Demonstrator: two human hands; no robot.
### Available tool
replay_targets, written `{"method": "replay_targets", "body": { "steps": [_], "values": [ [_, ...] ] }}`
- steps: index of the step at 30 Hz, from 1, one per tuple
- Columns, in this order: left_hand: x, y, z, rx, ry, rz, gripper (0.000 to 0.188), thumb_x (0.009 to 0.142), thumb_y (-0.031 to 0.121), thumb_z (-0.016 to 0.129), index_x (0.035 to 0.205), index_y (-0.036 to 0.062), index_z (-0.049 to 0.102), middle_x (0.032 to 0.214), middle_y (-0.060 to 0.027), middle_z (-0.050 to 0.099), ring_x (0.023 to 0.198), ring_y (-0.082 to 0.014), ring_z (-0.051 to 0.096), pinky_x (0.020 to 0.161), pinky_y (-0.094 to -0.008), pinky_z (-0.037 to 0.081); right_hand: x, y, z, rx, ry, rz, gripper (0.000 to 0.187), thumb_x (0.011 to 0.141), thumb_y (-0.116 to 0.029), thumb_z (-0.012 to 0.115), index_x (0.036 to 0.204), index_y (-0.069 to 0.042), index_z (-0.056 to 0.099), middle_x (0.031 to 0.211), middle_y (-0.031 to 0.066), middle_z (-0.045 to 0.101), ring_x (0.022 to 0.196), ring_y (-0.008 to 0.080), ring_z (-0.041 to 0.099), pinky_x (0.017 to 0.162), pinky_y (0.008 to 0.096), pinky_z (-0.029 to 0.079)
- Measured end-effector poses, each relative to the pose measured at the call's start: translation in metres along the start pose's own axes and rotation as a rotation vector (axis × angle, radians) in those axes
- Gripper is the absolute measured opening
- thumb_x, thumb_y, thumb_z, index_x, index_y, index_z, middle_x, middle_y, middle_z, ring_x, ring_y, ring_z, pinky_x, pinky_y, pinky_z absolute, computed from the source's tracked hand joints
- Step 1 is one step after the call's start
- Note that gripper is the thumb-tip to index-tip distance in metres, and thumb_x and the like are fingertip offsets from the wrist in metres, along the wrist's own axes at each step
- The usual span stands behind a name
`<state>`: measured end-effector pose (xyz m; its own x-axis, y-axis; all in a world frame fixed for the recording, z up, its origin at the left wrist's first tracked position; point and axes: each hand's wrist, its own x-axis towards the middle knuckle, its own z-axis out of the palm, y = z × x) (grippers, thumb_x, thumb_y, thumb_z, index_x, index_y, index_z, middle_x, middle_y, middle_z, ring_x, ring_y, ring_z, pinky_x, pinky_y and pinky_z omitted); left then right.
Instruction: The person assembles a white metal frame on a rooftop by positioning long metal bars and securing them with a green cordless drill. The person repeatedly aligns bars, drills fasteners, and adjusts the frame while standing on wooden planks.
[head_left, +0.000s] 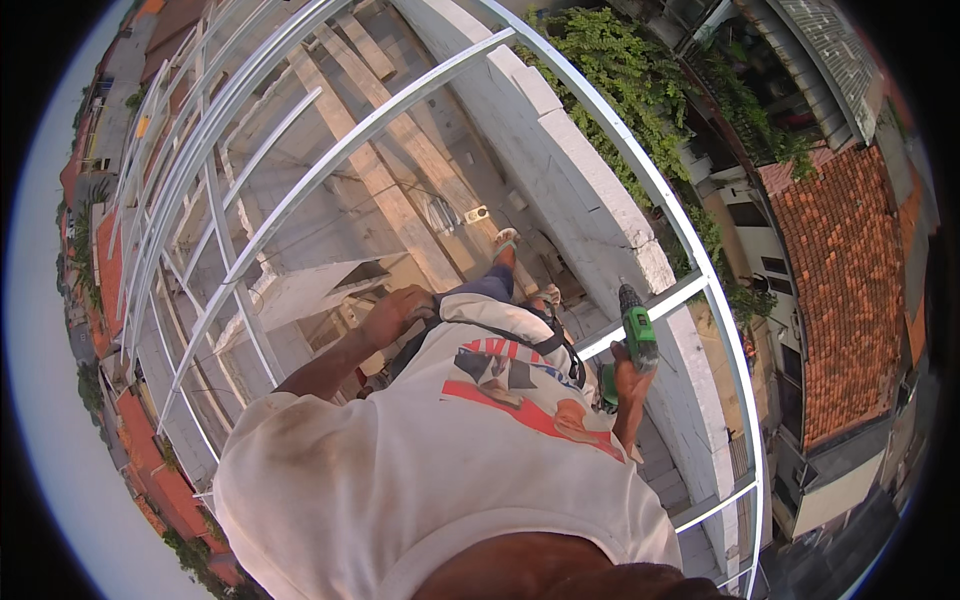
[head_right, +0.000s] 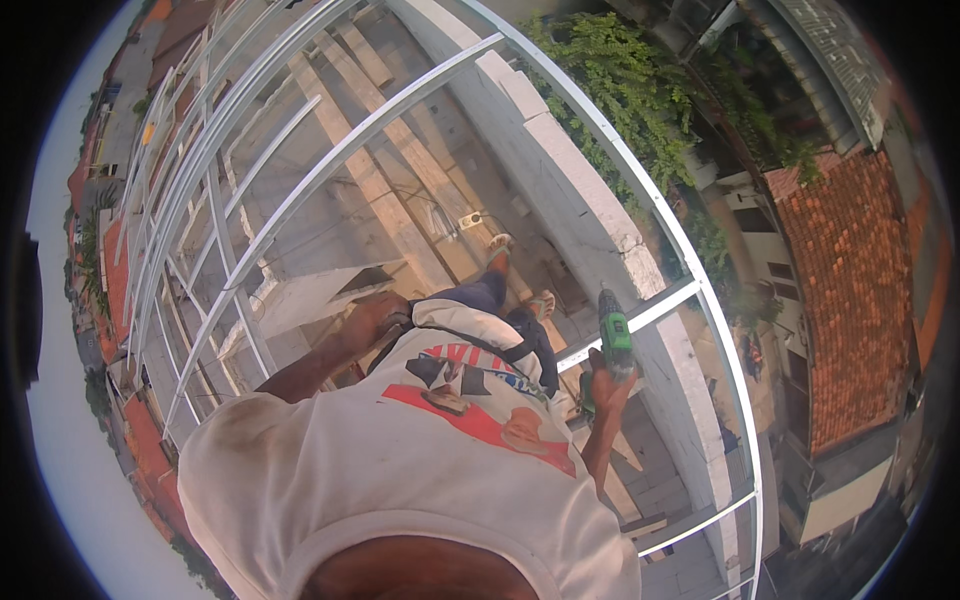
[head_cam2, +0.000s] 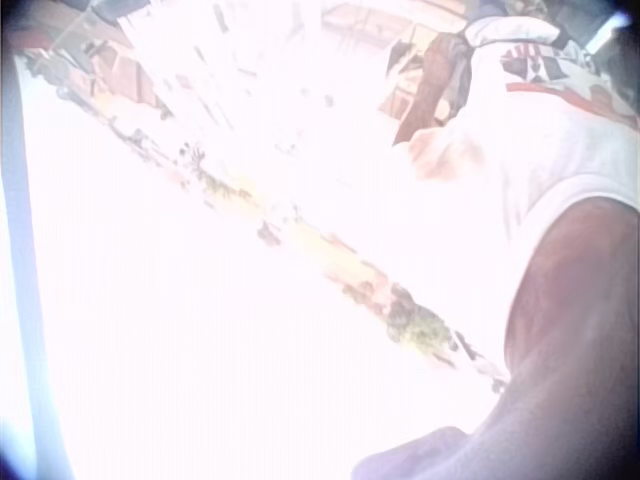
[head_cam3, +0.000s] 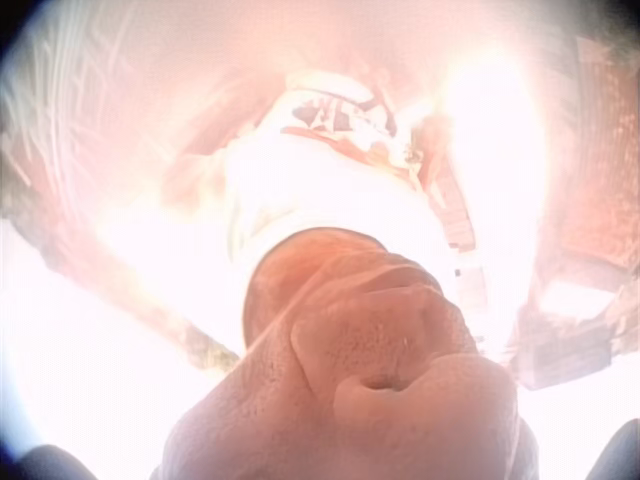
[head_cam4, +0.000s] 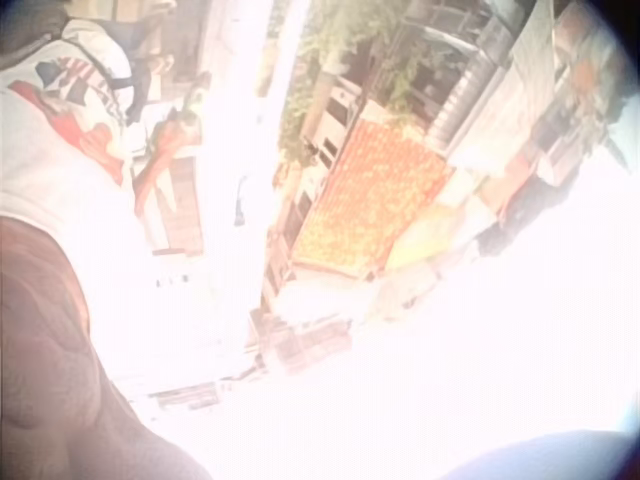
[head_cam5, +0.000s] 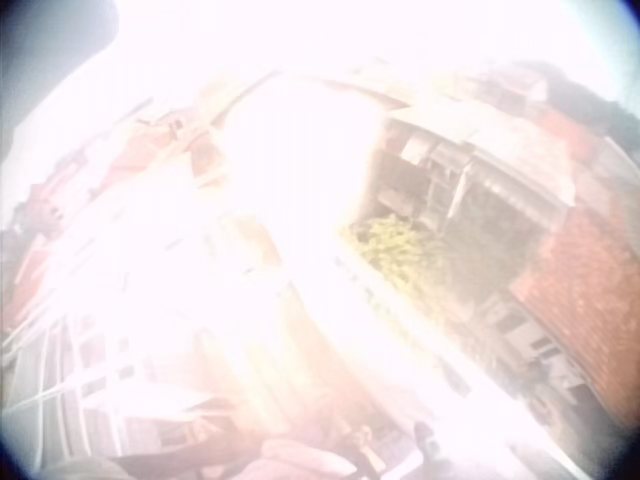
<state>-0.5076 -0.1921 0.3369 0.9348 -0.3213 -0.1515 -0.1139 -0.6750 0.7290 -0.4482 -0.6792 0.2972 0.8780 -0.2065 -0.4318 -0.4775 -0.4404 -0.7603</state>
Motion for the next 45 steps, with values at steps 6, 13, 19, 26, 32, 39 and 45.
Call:
{"method": "replay_targets", "body": {
  "steps": [6,13,19,26,32,39,45],
  "values": [
    [0.047,0.001,-0.014,-0.348,0.349,-0.556,0.014,0.096,0.008,0.071,0.106,-0.0016,0.068,0.104,-0.0084,0.072,0.092,-0.0161,0.070,0.083,-0.0344,0.058,0.008,-0.020,0.006,-0.017,-0.069,0.030,0.033,0.086,-0.022,0.081,0.107,0.000,0.071,0.092,0.0084,0.072,0.086,0.0205,0.066,0.081,0.0381,0.051],
    [0.170,0.045,0.015,-1.188,0.433,-0.417,0.026,0.101,0.011,0.066,0.122,-0.0041,0.064,0.110,-0.0128,0.071,0.107,-0.0223,0.071,0.095,-0.0370,0.060,0.004,-0.094,0.007,-0.109,-0.156,0.025,0.040,0.085,-0.034,0.084,0.114,-0.008,0.075,0.104,0.0096,0.077,0.096,0.0227,0.072,0.087,0.0403,0.053],
    [0.237,0.093,0.031,-1.583,0.293,-0.461,0.024,0.101,0.016,0.068,0.118,-0.0014,0.065,0.107,-0.0101,0.069,0.100,-0.0221,0.070,0.098,-0.0386,0.059,-0.005,-0.123,0.001,-0.014,-0.239,0.014,0.043,0.086,-0.040,0.084,0.115,-0.010,0.076,0.104,0.0080,0.077,0.098,0.0210,0.072,0.088,0.0388,0.054],
    [0.258,0.105,0.046,-1.788,0.165,-0.485,0.033,0.098,0.030,0.072,0.114,0.0025,0.063,0.108,-0.0117,0.069,0.106,-0.0266,0.068,0.096,-0.0435,0.059,-0.014,-0.141,-0.002,0.067,-0.234,0.050,0.043,0.087,-0.037,0.085,0.118,-0.010,0.075,0.106,0.0067,0.076,0.099,0.0197,0.071,0.089,0.0383,0.054],
    [0.259,0.111,0.049,-1.793,0.067,-0.508,0.034,0.103,0.036,0.064,0.116,0.0046,0.062,0.113,-0.0116,0.069,0.113,-0.0267,0.065,0.101,-0.0445,0.054,-0.012,-0.130,0.001,0.079,-0.260,0.098,0.047,0.086,-0.038,0.085,0.122,-0.010,0.073,0.111,0.0068,0.075,0.101,0.0199,0.070,0.089,0.0383,0.053],
    [0.260,0.101,0.044,-1.639,-0.039,-0.425,0.034,0.105,0.034,0.061,0.115,0.0011,0.063,0.113,-0.0128,0.069,0.111,-0.0276,0.069,0.101,-0.0445,0.058,-0.012,-0.116,0.007,0.127,-0.204,0.046,0.034,0.086,-0.032,0.086,0.107,-0.007,0.076,0.077,-0.0017,0.064,0.065,0.0093,0.054,0.060,0.0293,0.044],
    [0.255,0.102,0.040,-1.581,-0.053,-0.377,0.028,0.105,0.030,0.061,0.111,0.0021,0.066,0.111,-0.0134,0.070,0.108,-0.0300,0.071,0.097,-0.0447,0.060,-0.016,-0.113,0.009,0.141,-0.190,-0.029,0.027,0.089,-0.028,0.083,0.105,-0.007,0.075,0.076,-0.0019,0.065,0.065,0.0108,0.056,0.061,0.0300,0.046]
  ]
}}
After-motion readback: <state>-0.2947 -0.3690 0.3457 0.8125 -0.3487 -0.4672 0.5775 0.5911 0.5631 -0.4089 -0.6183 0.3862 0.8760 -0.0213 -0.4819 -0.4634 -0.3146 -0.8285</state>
